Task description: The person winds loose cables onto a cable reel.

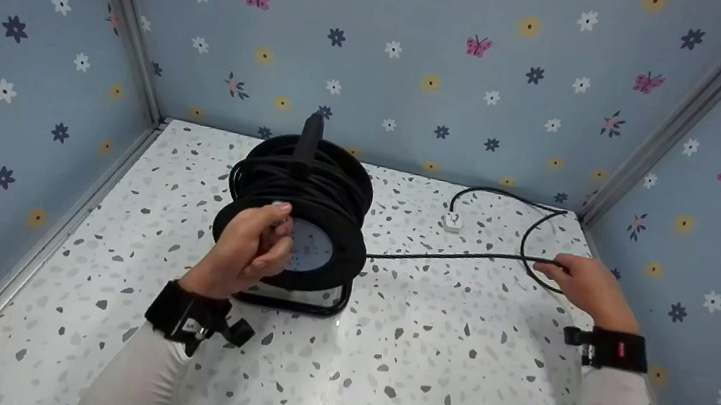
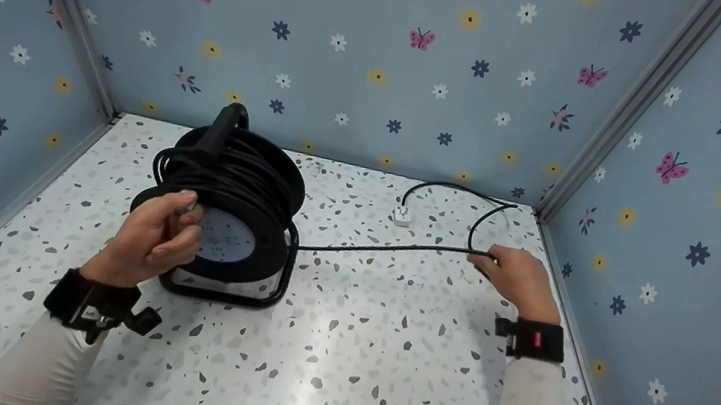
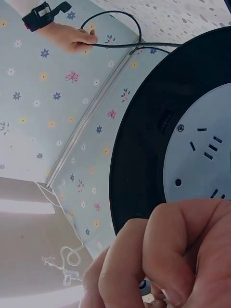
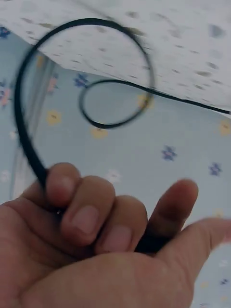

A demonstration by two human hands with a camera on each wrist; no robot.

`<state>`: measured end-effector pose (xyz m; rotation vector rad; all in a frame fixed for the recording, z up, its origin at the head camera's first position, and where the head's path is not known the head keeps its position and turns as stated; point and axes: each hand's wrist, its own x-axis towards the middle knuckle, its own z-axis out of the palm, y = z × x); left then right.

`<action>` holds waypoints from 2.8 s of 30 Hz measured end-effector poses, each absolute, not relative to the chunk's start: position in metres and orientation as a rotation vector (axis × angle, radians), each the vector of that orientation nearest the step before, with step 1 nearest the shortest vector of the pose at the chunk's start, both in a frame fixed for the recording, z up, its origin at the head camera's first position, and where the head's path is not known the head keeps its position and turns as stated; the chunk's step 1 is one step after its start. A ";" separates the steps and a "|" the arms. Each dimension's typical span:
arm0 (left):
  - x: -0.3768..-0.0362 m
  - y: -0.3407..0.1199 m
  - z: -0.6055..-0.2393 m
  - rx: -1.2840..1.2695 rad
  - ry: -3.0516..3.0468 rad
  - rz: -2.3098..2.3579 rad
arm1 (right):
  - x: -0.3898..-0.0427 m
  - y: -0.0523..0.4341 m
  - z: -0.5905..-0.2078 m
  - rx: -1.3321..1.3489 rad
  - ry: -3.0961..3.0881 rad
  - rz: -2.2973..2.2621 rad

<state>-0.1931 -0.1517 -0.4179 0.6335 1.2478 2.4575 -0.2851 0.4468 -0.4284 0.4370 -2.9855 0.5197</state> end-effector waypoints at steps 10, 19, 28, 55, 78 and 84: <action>-0.191 -0.150 -0.415 0.586 1.267 2.465 | -0.291 0.509 -0.397 0.153 -2.751 0.654; -0.191 -0.149 -0.415 0.577 1.280 2.473 | -0.306 0.498 -0.412 0.181 -2.262 0.227; -0.191 -0.138 -0.413 0.539 1.370 2.465 | -0.288 0.500 -0.466 0.060 -2.390 0.387; -0.192 -0.110 -0.419 0.588 1.474 2.408 | -0.281 0.475 -0.482 0.219 -2.396 0.282; -0.188 -0.087 -0.423 0.490 1.586 2.428 | -0.288 0.466 -0.483 0.301 -2.473 0.256; -0.189 -0.083 -0.427 0.505 1.611 2.381 | -0.287 0.456 -0.480 0.349 -2.488 0.255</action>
